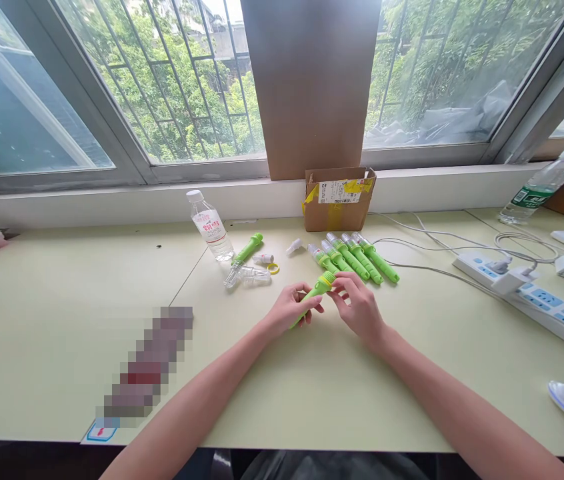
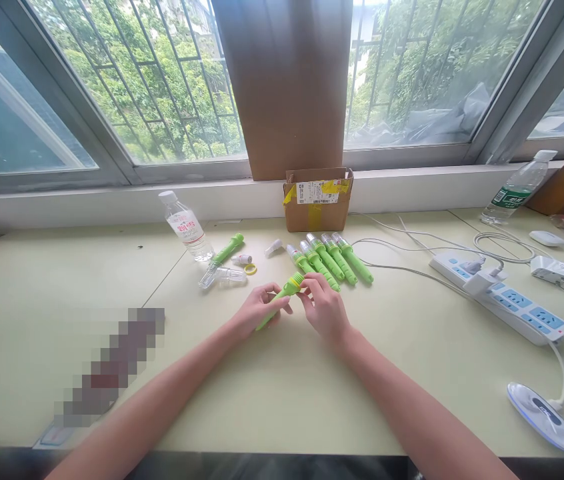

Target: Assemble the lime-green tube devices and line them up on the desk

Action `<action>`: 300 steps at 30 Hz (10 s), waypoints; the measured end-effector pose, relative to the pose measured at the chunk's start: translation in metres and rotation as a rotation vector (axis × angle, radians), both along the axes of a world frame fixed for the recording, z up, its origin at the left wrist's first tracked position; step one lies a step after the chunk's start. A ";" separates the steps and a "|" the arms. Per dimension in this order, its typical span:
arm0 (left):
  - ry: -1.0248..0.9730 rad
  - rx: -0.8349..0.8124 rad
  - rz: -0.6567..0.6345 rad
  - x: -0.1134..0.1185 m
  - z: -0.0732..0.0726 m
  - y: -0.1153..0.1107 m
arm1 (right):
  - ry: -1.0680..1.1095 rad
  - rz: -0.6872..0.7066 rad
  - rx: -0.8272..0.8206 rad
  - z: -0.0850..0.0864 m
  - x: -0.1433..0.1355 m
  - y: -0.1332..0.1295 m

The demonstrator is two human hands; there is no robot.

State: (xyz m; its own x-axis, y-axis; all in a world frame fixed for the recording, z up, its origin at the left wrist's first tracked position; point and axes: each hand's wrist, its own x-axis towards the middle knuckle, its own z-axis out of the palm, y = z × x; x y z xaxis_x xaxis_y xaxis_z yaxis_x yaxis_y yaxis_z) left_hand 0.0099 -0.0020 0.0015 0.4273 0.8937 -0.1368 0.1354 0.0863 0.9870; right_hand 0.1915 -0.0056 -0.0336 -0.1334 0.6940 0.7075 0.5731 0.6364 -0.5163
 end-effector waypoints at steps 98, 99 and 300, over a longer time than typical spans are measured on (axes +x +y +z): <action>0.878 0.980 0.211 -0.010 -0.024 0.012 | -0.012 0.037 0.021 -0.001 -0.003 -0.003; 0.876 0.983 0.213 -0.010 -0.024 0.012 | -0.008 0.031 0.019 -0.001 -0.003 -0.003; 1.260 0.787 0.034 -0.029 -0.019 0.026 | 0.067 0.304 -0.547 0.004 -0.025 0.026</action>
State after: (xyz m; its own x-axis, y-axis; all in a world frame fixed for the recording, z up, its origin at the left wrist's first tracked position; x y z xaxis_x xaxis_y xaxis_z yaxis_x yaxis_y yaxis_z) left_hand -0.0192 0.0236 -0.0170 0.3758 0.9189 0.1199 0.9246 -0.3805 0.0185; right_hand 0.1667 0.0208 -0.0293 -0.3496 0.8957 0.2747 0.3629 0.3998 -0.8417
